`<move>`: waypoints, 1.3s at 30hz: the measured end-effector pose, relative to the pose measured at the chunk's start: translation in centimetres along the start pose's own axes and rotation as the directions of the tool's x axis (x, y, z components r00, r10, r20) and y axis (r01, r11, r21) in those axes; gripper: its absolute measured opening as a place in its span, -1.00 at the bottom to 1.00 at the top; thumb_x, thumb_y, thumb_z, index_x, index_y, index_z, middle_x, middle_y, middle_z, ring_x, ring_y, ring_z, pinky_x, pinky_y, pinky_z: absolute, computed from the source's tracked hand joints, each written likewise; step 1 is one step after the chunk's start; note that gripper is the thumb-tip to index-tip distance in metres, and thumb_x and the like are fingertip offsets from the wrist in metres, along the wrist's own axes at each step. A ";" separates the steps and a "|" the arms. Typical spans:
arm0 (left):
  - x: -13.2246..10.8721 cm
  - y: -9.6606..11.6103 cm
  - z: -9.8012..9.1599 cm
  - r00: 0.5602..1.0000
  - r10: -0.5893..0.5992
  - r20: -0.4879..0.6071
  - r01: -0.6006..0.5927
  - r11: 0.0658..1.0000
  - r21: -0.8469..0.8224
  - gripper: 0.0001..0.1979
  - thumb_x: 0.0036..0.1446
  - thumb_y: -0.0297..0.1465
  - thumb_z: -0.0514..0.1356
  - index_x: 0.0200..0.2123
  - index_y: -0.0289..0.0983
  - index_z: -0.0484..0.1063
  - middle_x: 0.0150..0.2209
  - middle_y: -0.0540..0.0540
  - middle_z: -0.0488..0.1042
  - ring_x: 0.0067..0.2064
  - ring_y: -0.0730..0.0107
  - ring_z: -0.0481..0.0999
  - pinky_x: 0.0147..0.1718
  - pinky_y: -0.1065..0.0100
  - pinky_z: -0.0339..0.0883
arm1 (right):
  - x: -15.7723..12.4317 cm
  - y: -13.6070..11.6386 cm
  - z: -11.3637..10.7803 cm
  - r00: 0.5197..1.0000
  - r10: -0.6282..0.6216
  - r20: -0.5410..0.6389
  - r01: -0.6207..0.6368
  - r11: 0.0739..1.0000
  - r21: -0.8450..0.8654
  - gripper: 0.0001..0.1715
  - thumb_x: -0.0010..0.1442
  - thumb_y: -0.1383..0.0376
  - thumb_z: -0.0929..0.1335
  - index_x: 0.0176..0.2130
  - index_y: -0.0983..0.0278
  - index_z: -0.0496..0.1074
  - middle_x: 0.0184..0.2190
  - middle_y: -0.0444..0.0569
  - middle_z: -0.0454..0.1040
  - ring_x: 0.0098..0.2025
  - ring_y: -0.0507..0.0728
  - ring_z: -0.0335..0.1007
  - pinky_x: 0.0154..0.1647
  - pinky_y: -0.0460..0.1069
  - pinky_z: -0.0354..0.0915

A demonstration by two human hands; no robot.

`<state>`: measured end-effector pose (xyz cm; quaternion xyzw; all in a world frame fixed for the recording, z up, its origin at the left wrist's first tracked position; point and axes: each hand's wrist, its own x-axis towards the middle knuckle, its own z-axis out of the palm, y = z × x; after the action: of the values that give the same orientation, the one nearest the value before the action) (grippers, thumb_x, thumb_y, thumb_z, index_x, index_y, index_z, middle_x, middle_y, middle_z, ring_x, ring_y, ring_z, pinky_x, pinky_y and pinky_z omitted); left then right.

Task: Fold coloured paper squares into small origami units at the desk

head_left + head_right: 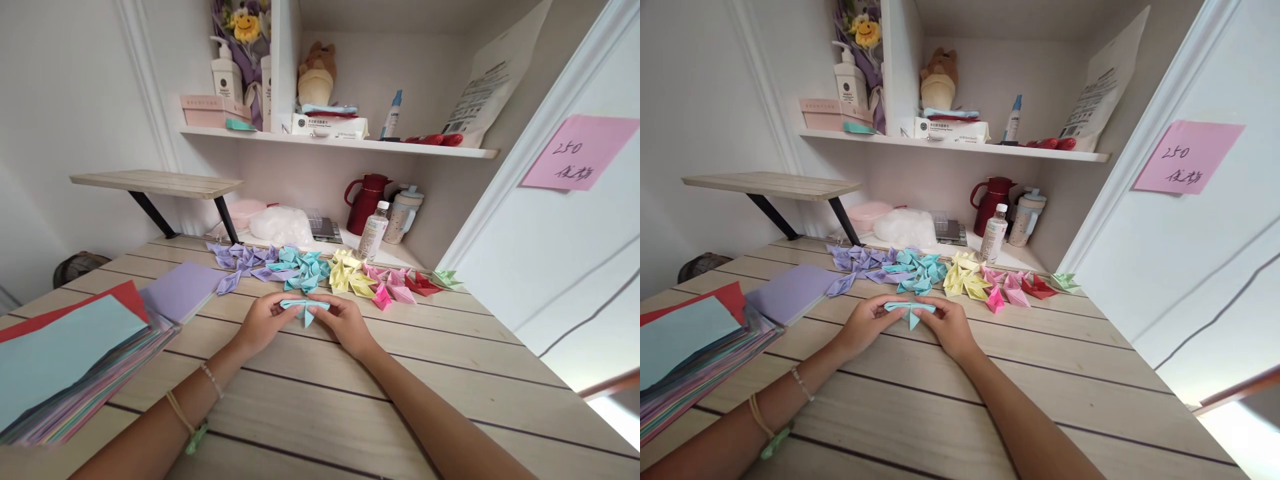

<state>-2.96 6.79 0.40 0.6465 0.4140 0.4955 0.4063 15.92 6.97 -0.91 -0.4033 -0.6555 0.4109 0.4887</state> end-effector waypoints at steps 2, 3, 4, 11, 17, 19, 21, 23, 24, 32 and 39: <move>0.1 -0.1 -0.1 1.000 -0.026 0.003 0.026 0.999 -0.038 -0.75 -0.07 -0.25 0.28 -0.35 -0.28 0.56 -0.44 -0.06 0.51 -0.45 0.38 0.40 -0.46 0.42 0.25 | 0.1 0.0 0.0 1.000 0.007 -0.001 -0.007 0.999 0.032 -0.55 0.00 0.07 0.41 -0.13 0.21 0.52 -0.29 -0.01 0.53 -0.26 0.18 0.37 -0.28 0.03 0.28; 0.1 -0.1 -0.2 0.999 -0.032 -0.001 0.032 0.999 -0.041 -0.77 -0.06 -0.23 0.27 -0.42 -0.29 0.54 -0.51 -0.04 0.47 -0.50 0.42 0.37 -0.50 0.43 0.22 | 0.1 0.0 0.0 1.000 0.005 0.000 -0.005 0.999 0.039 -0.56 0.00 0.06 0.41 -0.15 0.21 0.52 -0.30 -0.02 0.53 -0.29 0.17 0.36 -0.29 0.02 0.27; 0.2 -0.1 -0.2 0.999 -0.033 -0.006 0.033 0.999 -0.036 -0.76 -0.03 -0.21 0.25 -0.50 -0.29 0.52 -0.58 -0.01 0.43 -0.54 0.45 0.33 -0.53 0.44 0.18 | 0.1 0.0 0.0 1.000 0.001 0.002 -0.001 0.999 0.036 -0.58 -0.01 0.06 0.41 -0.18 0.22 0.53 -0.32 -0.02 0.53 -0.31 0.15 0.36 -0.31 0.01 0.26; 0.2 0.3 -0.3 0.999 -0.033 -0.042 0.031 0.998 -0.057 -0.65 0.06 -0.14 0.15 -0.55 -0.30 0.46 -0.66 0.03 0.28 -0.61 0.52 0.24 -0.59 0.46 0.09 | 0.0 -0.3 0.1 0.991 0.098 0.086 -0.105 0.991 0.083 -0.65 -0.01 0.05 0.42 -0.38 0.29 0.55 -0.61 -0.11 0.42 -0.55 0.03 0.25 -0.50 -0.07 0.19; 0.5 0.3 -0.3 0.992 -0.071 -0.109 0.053 0.986 -0.157 -0.65 0.01 -0.17 0.20 -0.24 -0.32 0.45 -0.60 0.04 0.36 -0.59 0.53 0.30 -0.56 0.46 0.18 | 0.0 -0.3 0.1 0.988 0.064 0.139 -0.082 0.988 0.133 -0.57 0.05 0.00 0.36 -0.32 0.31 0.55 -0.52 -0.08 0.48 -0.51 0.03 0.32 -0.43 -0.07 0.30; 0.6 0.1 -0.1 0.991 -0.113 -0.073 0.097 0.976 -0.197 -0.59 -0.02 -0.15 0.22 -0.16 -0.32 0.40 -0.56 0.03 0.41 -0.58 0.50 0.35 -0.54 0.44 0.23 | 0.1 -0.3 0.1 0.992 0.047 0.118 -0.059 0.992 0.108 -0.56 0.07 0.00 0.35 -0.26 0.30 0.54 -0.47 -0.07 0.49 -0.51 0.03 0.34 -0.43 -0.07 0.31; 0.6 -0.1 0.0 0.989 -0.145 -0.008 0.140 0.969 -0.203 -0.58 -0.04 -0.15 0.24 -0.19 -0.32 0.38 -0.55 0.01 0.43 -0.58 0.49 0.37 -0.54 0.43 0.25 | 0.1 -0.3 0.2 0.996 0.049 0.077 -0.055 0.995 0.079 -0.54 0.06 0.00 0.35 -0.21 0.28 0.54 -0.46 -0.07 0.50 -0.53 0.03 0.36 -0.46 -0.06 0.32; 0.5 -0.2 0.0 0.989 -0.144 0.036 0.148 0.975 -0.163 -0.66 -0.03 -0.15 0.23 -0.34 -0.33 0.39 -0.57 0.02 0.41 -0.60 0.51 0.35 -0.56 0.44 0.24 | 0.1 -0.1 0.3 0.997 0.055 0.051 -0.059 0.996 0.064 -0.53 0.05 0.00 0.36 -0.18 0.27 0.53 -0.46 -0.07 0.50 -0.54 0.05 0.37 -0.49 -0.06 0.31; 0.5 -0.2 0.0 0.990 -0.137 0.041 0.141 0.980 -0.142 -0.68 -0.02 -0.15 0.22 -0.42 -0.33 0.38 -0.60 0.02 0.39 -0.60 0.53 0.34 -0.57 0.46 0.22 | 0.1 -0.1 0.3 0.997 0.058 0.047 -0.061 0.996 0.066 -0.52 0.04 0.00 0.37 -0.17 0.26 0.53 -0.46 -0.07 0.50 -0.55 0.05 0.38 -0.50 -0.06 0.31; 0.3 -0.5 0.0 0.978 -0.127 0.164 0.134 0.990 -0.035 -0.68 0.01 -0.15 0.20 -0.41 -0.33 0.37 -0.60 0.02 0.38 -0.58 0.51 0.32 -0.57 0.46 0.19 | 0.0 -0.5 0.1 0.985 0.093 0.147 -0.112 0.986 0.126 -0.56 0.06 -0.01 0.35 -0.37 0.32 0.54 -0.49 -0.05 0.50 -0.58 -0.01 0.32 -0.56 -0.12 0.22; 0.0 -0.3 0.2 0.977 -0.104 0.184 0.100 0.995 0.031 -0.67 0.05 -0.13 0.16 -0.43 -0.32 0.36 -0.58 0.03 0.33 -0.55 0.50 0.31 -0.55 0.46 0.19 | -0.1 -0.7 0.3 0.980 0.172 0.103 -0.182 0.978 0.098 -0.54 -0.03 -0.03 0.40 -0.39 0.33 0.49 -0.60 -0.10 0.42 -0.66 -0.04 0.22 -0.66 -0.14 0.13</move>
<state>-2.77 6.84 0.09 0.6722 0.4120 0.4073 0.4611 15.54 6.56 -0.38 -0.4135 -0.6163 0.5057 0.4398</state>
